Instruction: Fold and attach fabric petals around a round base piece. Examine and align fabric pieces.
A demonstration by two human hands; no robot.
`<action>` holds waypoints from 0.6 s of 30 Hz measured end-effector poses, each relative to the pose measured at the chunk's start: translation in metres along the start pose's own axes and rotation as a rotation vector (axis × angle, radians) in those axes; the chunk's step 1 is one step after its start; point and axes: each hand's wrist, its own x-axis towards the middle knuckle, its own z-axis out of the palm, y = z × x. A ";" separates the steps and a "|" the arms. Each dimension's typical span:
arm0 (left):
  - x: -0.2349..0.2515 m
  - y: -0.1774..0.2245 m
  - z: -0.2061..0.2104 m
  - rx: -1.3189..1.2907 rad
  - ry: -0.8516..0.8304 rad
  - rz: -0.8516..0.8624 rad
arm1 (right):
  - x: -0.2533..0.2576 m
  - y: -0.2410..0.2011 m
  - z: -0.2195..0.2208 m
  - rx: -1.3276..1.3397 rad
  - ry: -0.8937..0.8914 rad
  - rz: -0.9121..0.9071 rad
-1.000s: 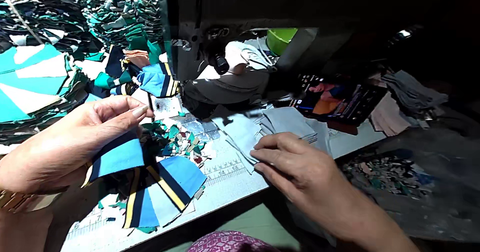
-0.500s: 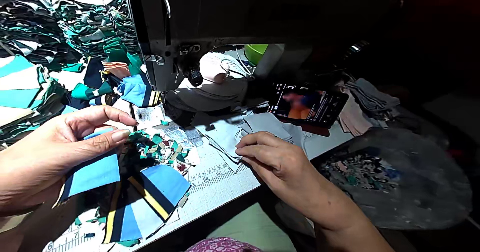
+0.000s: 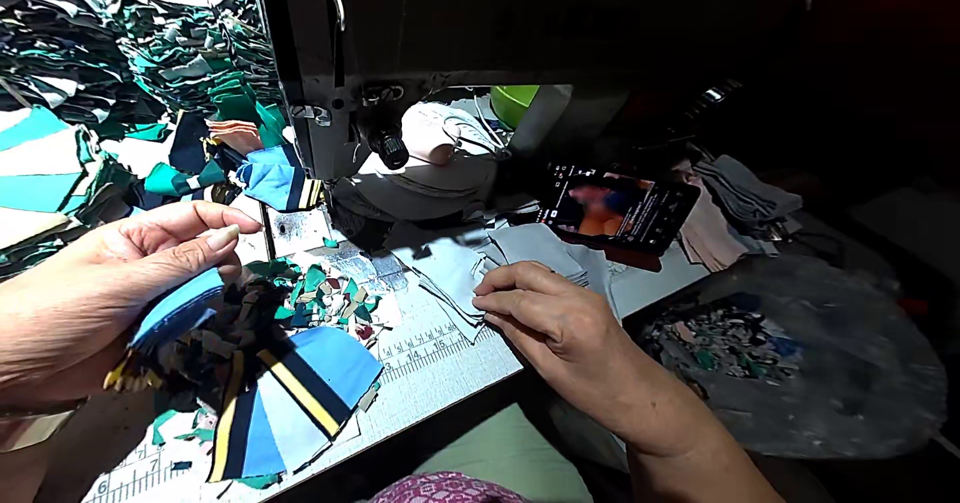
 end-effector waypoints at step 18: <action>0.011 -0.008 -0.029 0.000 -0.300 -0.005 | 0.000 0.002 -0.001 0.003 -0.016 -0.013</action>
